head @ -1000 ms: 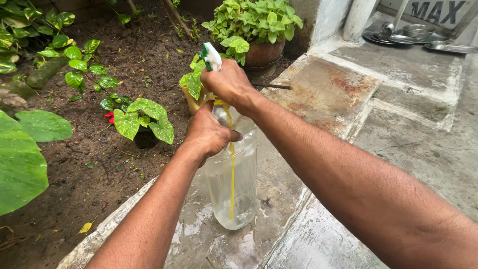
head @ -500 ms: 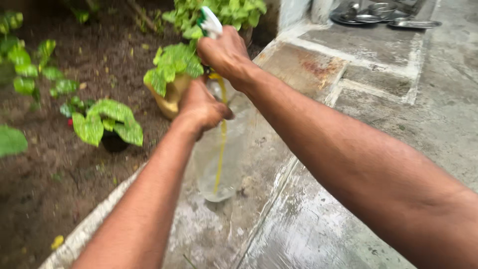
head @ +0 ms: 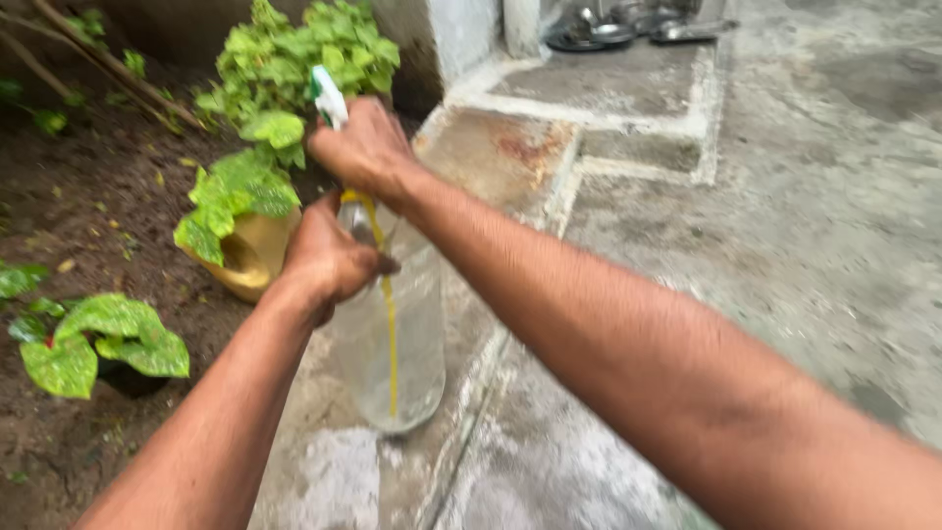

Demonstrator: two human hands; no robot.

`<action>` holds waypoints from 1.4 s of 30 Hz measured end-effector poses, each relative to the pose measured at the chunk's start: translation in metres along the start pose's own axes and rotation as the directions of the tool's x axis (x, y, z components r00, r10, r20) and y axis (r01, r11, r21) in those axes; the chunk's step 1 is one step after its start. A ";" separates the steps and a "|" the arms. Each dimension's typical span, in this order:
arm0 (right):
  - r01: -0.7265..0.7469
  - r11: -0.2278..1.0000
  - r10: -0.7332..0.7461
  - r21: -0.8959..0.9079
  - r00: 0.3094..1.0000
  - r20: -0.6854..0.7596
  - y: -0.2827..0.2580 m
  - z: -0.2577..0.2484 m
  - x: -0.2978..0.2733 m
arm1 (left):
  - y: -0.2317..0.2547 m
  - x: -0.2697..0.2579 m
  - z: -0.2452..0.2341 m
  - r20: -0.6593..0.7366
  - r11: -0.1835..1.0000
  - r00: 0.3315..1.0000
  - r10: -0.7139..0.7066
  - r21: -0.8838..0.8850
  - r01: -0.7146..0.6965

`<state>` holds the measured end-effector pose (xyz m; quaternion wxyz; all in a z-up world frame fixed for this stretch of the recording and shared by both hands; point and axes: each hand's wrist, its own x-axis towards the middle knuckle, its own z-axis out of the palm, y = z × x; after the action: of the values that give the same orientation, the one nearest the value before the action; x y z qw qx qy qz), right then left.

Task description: The person assembles a spray bottle by inserting the tube and screwing the spray nozzle head onto the plastic water bottle by hand.

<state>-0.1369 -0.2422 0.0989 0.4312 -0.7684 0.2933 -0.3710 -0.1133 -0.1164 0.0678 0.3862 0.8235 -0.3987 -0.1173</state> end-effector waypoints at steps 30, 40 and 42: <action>-0.192 0.979 0.193 -0.063 0.981 -0.001 0.018 0.053 -0.001 | -0.065 0.028 -0.017 0.170 0.995 0.984 0.058 -0.096 -0.042; -0.251 0.968 0.249 -0.025 0.967 -0.051 0.023 0.039 0.000 | -0.049 0.036 -0.013 0.274 0.997 0.958 -0.079 0.002 0.082; -0.291 0.955 0.286 -0.061 0.954 -0.087 0.030 0.036 0.002 | -0.047 0.038 -0.006 0.303 0.996 0.949 -0.089 0.042 0.081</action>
<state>-0.1105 -0.2412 0.0602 0.4408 -0.7175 0.4322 -0.3227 -0.0588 -0.1235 0.0424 0.3027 0.8174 -0.4193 -0.2537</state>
